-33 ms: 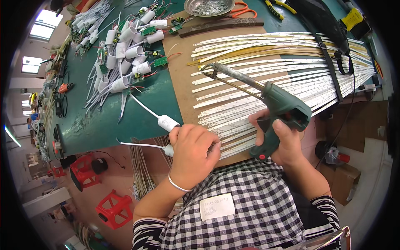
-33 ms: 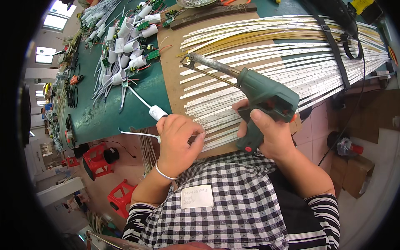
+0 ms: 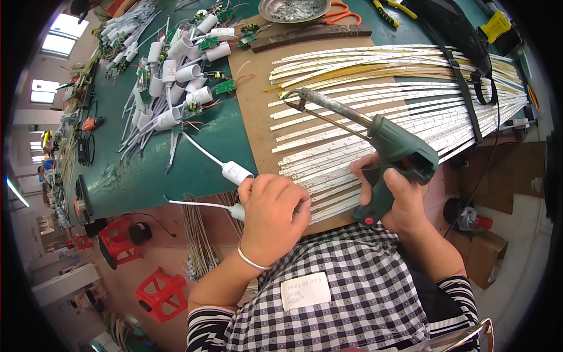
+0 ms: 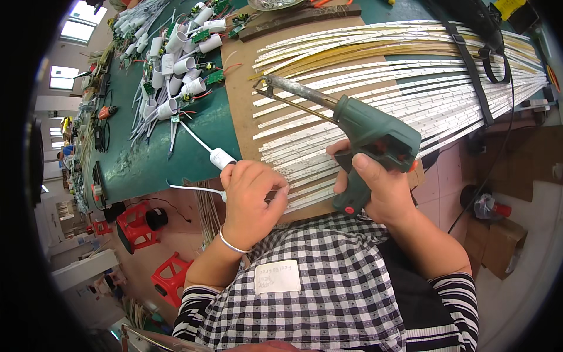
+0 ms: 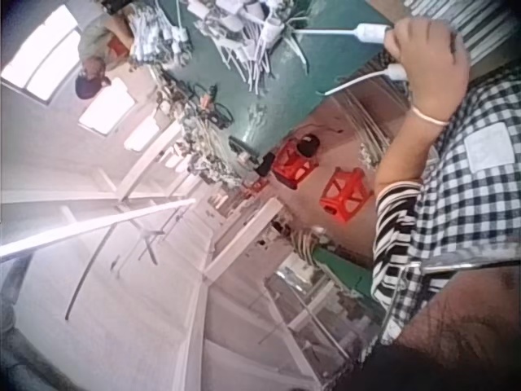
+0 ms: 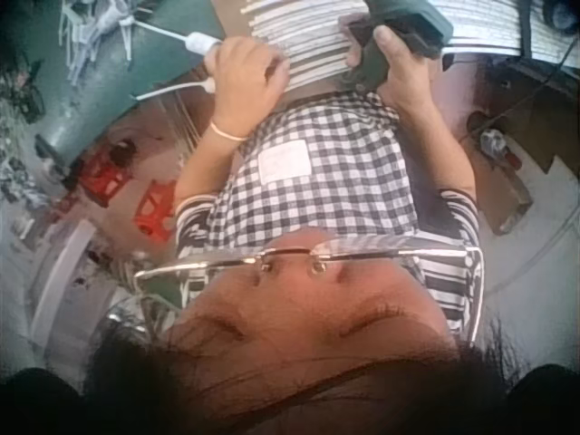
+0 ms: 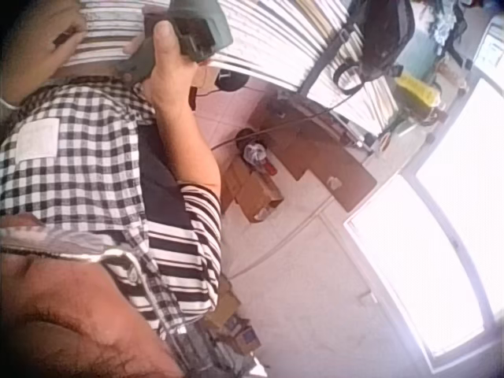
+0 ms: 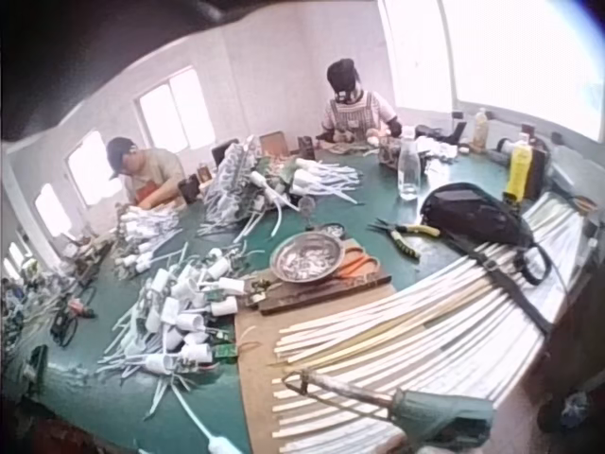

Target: The person solders wires onto LED strips using a soldering gun.

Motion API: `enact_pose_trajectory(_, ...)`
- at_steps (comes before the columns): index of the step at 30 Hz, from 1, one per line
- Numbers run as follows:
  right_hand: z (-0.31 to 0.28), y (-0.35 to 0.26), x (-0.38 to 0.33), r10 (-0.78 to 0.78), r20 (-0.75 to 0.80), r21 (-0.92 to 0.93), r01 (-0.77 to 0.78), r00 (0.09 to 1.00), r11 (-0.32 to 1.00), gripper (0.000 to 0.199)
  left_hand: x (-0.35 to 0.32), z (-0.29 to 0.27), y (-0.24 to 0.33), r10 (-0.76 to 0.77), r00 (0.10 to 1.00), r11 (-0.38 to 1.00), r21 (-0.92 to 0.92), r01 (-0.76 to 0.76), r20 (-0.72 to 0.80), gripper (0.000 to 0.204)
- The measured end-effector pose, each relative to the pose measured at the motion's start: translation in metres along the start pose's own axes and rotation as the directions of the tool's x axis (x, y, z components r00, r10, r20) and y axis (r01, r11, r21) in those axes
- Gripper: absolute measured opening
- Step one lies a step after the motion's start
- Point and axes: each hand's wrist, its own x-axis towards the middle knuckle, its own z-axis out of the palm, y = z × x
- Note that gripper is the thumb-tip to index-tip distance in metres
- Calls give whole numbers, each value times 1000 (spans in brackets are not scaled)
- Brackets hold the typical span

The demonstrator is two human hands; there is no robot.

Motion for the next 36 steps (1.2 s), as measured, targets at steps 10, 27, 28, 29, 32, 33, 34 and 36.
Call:
enact_pose_trajectory(10, 0, 0, 0, -5, -5, -8, 5, 1000, 1000, 52, -10, -3, -15, -249, 941, 837, -540, 91, -227, 1)
enact_pose_trajectory(27, 4, -3, 0, -13, -14, -52, 12, 1000, 999, 49, -7, -14, -23, 124, 992, 991, -49, -125, -28, 22)
enact_pose_trajectory(28, 5, -3, 0, -10, -25, -55, 8, 1000, 998, 49, -7, -13, -22, 124, 992, 991, -50, -125, -28, 22)
enact_pose_trajectory(29, 4, -4, 0, -9, -26, -56, 8, 1000, 998, 49, -6, -12, -20, 79, 996, 993, -89, -82, -43, 21)
enact_pose_trajectory(32, 4, -4, 0, -5, -12, -77, 4, 1000, 997, 48, -5, -9, -20, 80, 995, 991, -102, -86, -60, 18)
enact_pose_trajectory(33, 4, -4, 0, -4, -14, -76, 3, 1000, 997, 48, -5, -7, -21, 127, 990, 989, -74, -131, -63, 17)
enact_pose_trajectory(34, 4, -4, 0, -4, -16, -75, 3, 1000, 997, 48, -5, -7, -19, 127, 990, 989, -74, -131, -62, 17)
enact_pose_trajectory(36, 4, -4, 0, -6, -15, -81, 5, 1000, 997, 48, -3, -5, -15, 104, 992, 991, -75, -109, -76, 16)
